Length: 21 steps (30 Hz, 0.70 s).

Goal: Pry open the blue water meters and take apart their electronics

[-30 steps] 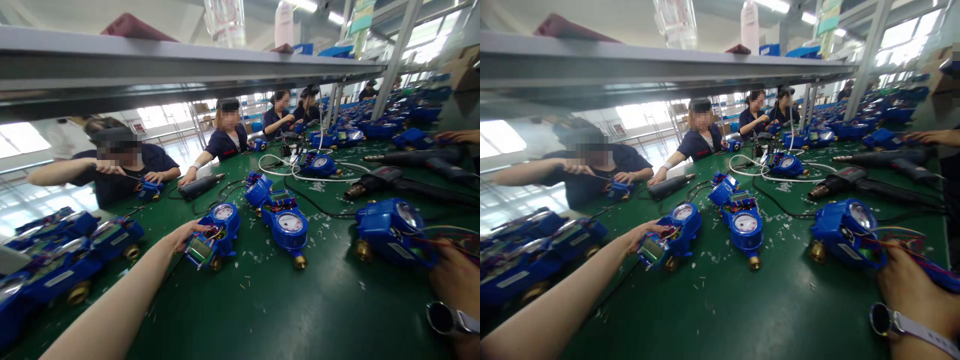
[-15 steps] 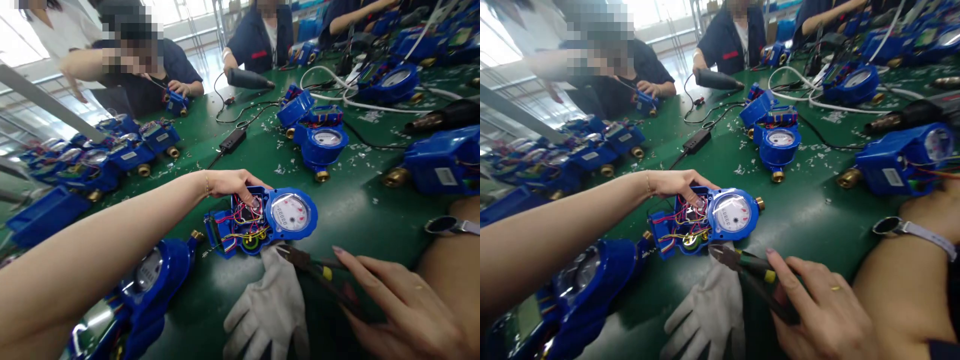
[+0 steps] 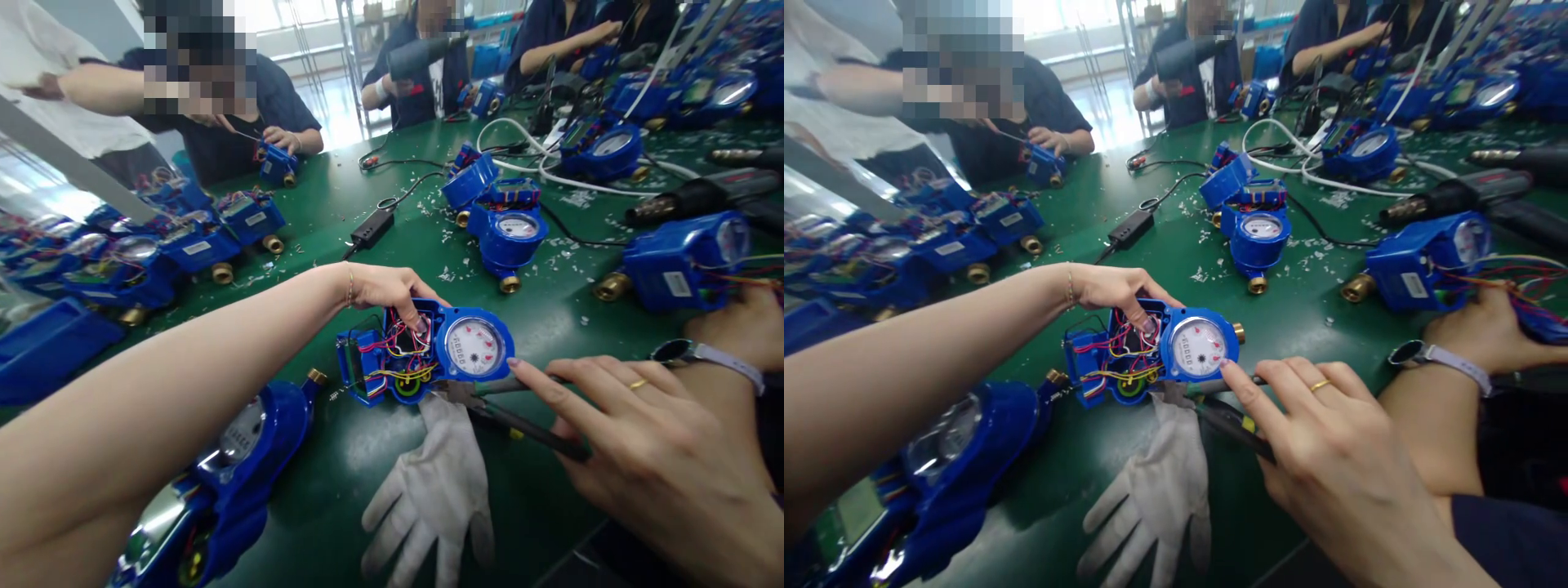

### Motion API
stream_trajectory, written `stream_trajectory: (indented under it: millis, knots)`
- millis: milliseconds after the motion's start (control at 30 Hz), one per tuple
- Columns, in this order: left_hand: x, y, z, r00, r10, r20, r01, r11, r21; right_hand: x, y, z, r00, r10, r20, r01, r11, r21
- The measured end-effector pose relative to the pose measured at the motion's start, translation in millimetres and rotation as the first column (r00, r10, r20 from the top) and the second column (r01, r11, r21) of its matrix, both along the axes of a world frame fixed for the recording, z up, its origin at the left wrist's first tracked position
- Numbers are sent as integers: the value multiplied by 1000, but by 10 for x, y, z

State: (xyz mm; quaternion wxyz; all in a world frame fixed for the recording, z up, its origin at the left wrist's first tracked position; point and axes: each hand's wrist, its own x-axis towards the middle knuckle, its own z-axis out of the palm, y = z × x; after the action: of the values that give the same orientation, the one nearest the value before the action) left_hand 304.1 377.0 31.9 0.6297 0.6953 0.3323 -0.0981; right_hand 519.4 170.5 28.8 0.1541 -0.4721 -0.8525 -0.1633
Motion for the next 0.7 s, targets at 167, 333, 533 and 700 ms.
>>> stream_trajectory:
  millis: [167,333,533,700]
  knots:
    - [63,8,54,1000,-11,-24,12,1000,19,5,22,58,1000,-13,0,13,999,-53]
    - [133,19,113,997,-55,-50,55,998,-2,41,-1,92,1000,-16,15,17,997,-71]
    - [224,15,150,989,-91,-114,95,995,30,48,-10,154,998,-8,56,12,997,-75]
    - [282,1,169,984,-111,-142,122,990,73,70,-7,190,997,-10,73,16,996,-84]
